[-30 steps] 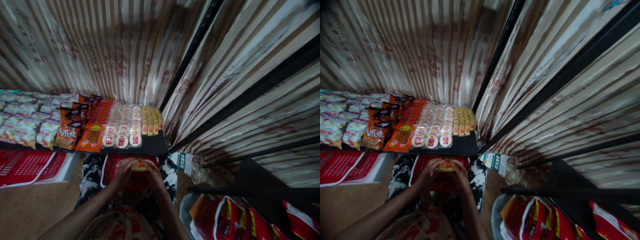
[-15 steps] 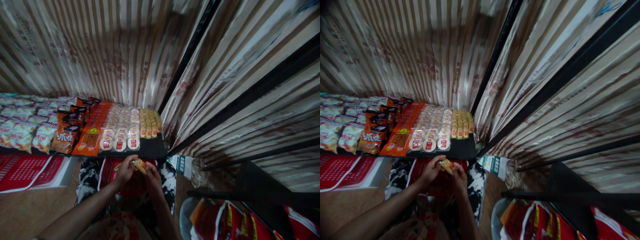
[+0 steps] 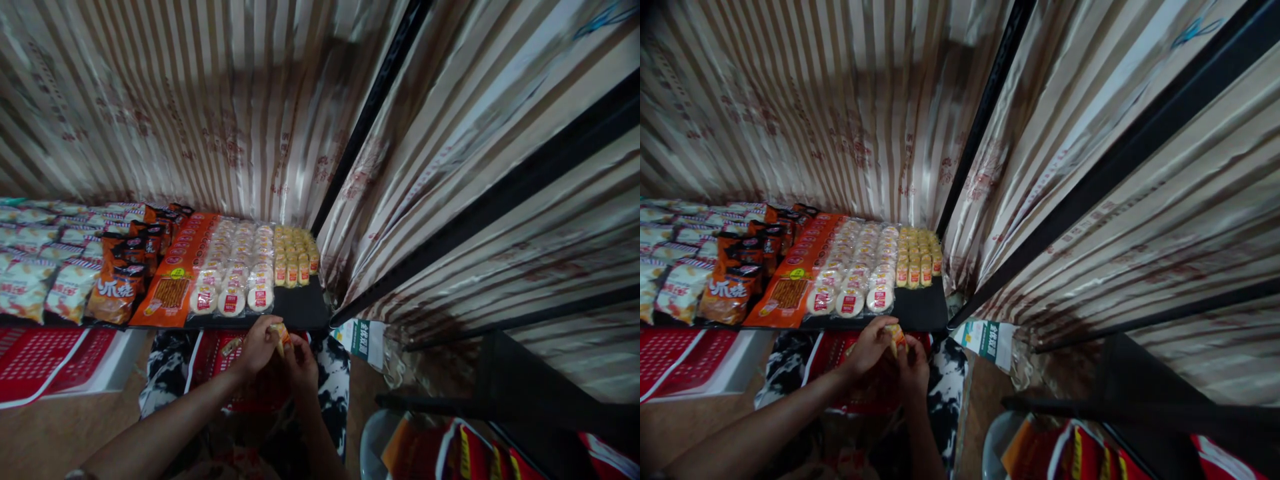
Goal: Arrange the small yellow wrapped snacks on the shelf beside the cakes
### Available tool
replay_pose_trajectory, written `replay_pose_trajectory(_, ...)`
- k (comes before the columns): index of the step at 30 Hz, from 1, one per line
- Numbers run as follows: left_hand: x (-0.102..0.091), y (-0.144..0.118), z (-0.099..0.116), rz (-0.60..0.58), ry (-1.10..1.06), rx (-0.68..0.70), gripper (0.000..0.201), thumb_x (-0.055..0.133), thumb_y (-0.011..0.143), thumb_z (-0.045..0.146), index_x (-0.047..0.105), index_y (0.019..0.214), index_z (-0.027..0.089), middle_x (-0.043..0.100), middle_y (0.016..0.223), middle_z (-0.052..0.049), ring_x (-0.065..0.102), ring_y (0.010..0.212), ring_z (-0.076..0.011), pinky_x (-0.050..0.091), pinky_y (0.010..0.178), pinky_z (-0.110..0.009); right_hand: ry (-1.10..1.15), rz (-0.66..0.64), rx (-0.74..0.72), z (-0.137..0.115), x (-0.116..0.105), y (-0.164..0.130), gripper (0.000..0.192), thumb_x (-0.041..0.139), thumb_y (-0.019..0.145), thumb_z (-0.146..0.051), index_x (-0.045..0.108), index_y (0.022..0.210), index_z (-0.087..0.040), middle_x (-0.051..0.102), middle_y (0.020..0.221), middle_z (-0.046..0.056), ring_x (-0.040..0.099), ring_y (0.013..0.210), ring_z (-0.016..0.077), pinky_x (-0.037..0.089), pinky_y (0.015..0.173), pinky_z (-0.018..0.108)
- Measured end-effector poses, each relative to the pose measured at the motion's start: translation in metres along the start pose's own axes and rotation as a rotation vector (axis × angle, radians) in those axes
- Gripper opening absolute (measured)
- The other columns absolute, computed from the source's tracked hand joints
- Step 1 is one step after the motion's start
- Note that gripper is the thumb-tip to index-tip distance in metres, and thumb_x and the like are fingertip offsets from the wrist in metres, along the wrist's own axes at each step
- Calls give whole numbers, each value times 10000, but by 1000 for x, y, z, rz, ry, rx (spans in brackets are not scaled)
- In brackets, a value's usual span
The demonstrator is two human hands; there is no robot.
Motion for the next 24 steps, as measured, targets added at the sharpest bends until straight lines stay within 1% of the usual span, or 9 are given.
replay_pose_trajectory(2,3,5,0,1,36,53,297,449,762,129,615,1006,156,610,1089,-87,567,1031,-176,454,946,-353,-197,3,-115,-3,-5,4,434,536,787,-520,667,992,-160,693,962,98,619,895,229,489,813,377)
replay_pose_trajectory(4,5,9,2,-4,63,109,300,447,756,118,618,997,165,607,1085,-84,565,1034,-175,454,950,-362,-360,-9,-244,-10,-9,9,459,517,805,-525,673,1014,-148,696,944,108,609,896,241,474,829,400)
replay_pose_trajectory(6,8,13,4,-10,86,153,314,436,750,100,617,997,171,602,1083,-82,563,1036,-171,455,952,-364,-469,-28,-346,-19,-12,15,476,497,824,-531,674,1028,-138,700,916,113,608,861,242,471,812,398)
replay_pose_trajectory(8,12,17,6,-13,108,186,338,424,741,77,612,1005,174,598,1081,-82,561,1033,-166,453,955,-363,-535,-54,-396,-28,-13,20,485,463,850,-530,663,1054,-139,699,931,112,608,847,237,468,798,385)
replay_pose_trajectory(10,16,21,8,-11,124,206,361,416,725,55,610,1005,173,595,1079,-83,562,1027,-165,457,949,-359,-569,-72,-416,-36,-13,24,495,425,871,-527,643,1090,-140,690,972,113,603,869,239,466,796,377)
replay_pose_trajectory(13,22,30,11,-9,139,233,385,415,706,34,606,1010,172,588,1085,-80,558,1033,-165,462,941,-352,-598,-66,-414,-41,-13,31,519,390,884,-523,614,1132,-125,680,995,123,590,883,249,463,795,380)
replay_pose_trajectory(17,30,43,16,-18,155,258,411,415,693,21,597,1030,172,586,1074,-69,550,1038,-166,453,956,-362,-586,-44,-386,-41,-13,43,536,365,892,-511,582,1172,-109,669,1019,136,573,889,259,459,801,395)
replay_pose_trajectory(21,36,58,20,-25,152,265,439,430,688,22,578,1074,170,570,1108,-73,544,1057,-165,446,968,-362,-546,-4,-357,-42,-12,57,509,383,888,-490,576,1178,-119,655,1054,136,551,931,263,443,828,394)
replay_pose_trajectory(24,40,69,23,-43,148,267,391,460,715,63,583,1069,174,565,1120,-79,544,1056,-170,479,915,-340,-525,45,-326,-40,-11,67,484,388,888,-461,577,1171,-117,649,1057,143,543,947,266,435,837,395)
Point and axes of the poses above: each hand's wrist, its own y-axis towards the middle knuckle, its own x-axis out of the palm, z = x × y, the point moved 2 cm from there along y, towards the middle knuckle
